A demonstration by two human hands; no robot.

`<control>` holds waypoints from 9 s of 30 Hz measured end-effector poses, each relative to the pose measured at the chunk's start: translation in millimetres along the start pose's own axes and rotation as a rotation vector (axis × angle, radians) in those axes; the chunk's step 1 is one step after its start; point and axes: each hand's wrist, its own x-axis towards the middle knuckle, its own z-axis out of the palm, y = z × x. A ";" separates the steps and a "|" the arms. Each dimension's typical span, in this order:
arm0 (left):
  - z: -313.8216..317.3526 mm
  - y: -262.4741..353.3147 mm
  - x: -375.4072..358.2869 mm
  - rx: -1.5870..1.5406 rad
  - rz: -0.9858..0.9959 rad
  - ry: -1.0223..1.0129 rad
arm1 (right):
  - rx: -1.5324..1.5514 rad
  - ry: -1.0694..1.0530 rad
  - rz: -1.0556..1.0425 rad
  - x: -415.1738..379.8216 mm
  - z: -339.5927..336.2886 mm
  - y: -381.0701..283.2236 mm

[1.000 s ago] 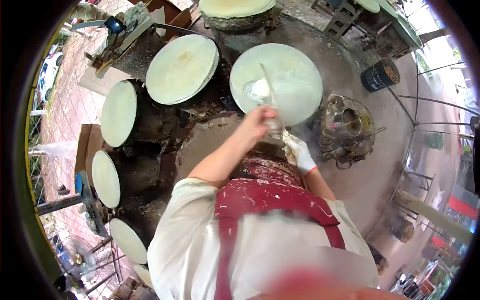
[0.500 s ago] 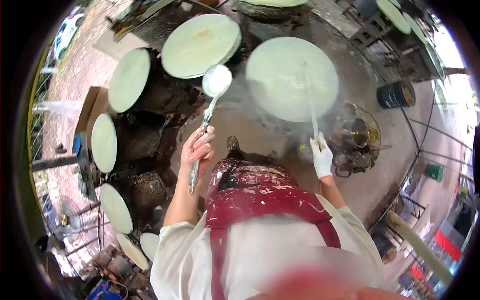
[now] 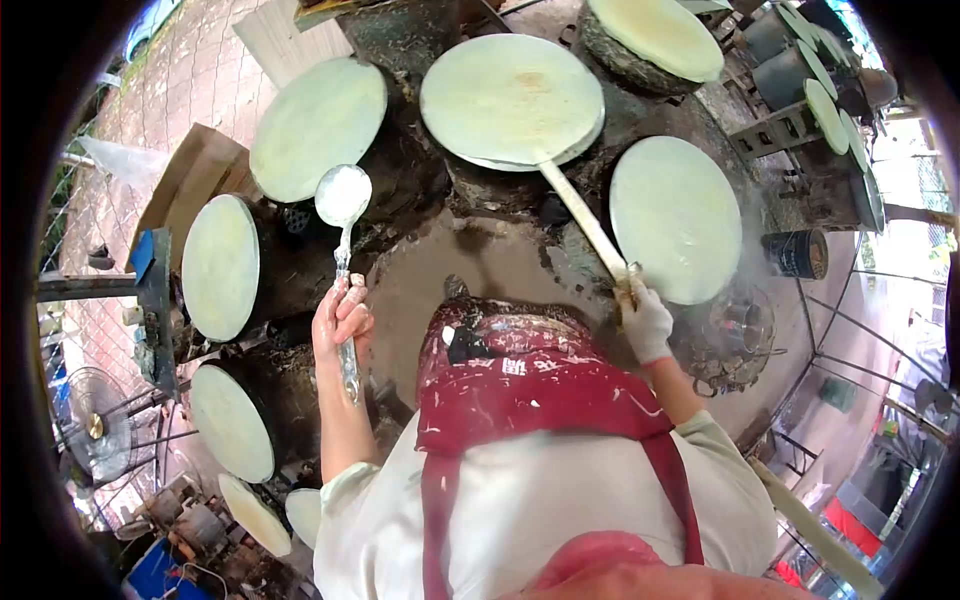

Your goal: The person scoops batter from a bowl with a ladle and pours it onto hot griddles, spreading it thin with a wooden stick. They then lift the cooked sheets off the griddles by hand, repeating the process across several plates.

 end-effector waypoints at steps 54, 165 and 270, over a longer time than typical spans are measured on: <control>115.0 -53.2 73.5 -0.383 0.284 0.034 | 1.100 0.708 0.583 636.9 4.7 146.3; 180.0 -141.2 259.2 0.783 -0.199 -0.015 | 1.433 -0.047 0.144 146.1 21.0 13.6; 11.0 25.3 246.2 2.575 0.132 0.077 | 0.849 -1.155 -0.002 371.8 11.8 -60.4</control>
